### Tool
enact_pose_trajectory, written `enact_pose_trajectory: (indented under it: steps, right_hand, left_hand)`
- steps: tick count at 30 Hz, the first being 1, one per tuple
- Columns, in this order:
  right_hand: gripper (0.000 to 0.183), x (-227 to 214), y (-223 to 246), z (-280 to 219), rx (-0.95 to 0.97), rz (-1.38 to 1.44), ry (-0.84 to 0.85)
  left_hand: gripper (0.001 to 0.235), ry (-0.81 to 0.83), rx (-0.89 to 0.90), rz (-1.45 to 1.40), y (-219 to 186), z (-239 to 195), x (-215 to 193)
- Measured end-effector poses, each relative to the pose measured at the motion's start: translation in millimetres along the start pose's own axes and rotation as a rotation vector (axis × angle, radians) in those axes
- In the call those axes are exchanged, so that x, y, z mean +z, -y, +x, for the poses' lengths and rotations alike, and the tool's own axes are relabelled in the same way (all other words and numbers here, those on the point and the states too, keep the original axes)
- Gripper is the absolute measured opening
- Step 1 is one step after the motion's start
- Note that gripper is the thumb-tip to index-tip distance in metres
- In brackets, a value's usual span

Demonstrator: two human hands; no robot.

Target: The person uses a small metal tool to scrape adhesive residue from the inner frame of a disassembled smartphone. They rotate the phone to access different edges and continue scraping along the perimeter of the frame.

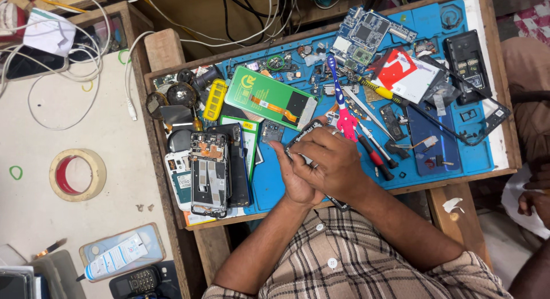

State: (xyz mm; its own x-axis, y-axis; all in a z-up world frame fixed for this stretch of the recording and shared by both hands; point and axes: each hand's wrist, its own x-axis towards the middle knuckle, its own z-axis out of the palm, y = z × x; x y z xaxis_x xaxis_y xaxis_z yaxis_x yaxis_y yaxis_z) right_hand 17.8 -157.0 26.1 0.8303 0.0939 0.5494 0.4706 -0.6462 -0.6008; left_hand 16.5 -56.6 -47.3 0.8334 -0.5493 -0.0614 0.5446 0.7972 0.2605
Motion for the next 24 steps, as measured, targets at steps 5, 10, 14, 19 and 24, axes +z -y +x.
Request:
enact_pose_trajectory:
  steps: [5, 10, 14, 19, 24]
  right_hand:
    - [0.014, -3, 0, 2, -0.039, 0.01, 0.001]
    - [0.015, -1, 5, 3, 0.041, -0.026, -0.002]
    - [0.015, 3, 8, 3, 0.061, -0.032, -0.027]
    - [0.013, 8, 6, 0, 0.046, -0.042, -0.05]
    - [0.015, 5, 1, 1, 0.026, -0.003, -0.013]
  left_hand:
    - [0.097, -0.015, -0.02, -0.054, 0, 0, 2]
    - [0.092, -0.072, -0.02, -0.034, 0, 1, 4]
    - [0.09, 0.032, -0.037, -0.081, 1, -1, 4]
    - [0.088, 0.102, -0.009, -0.073, 1, 0, -2]
    - [0.09, -0.009, -0.014, -0.047, 3, 0, -6]
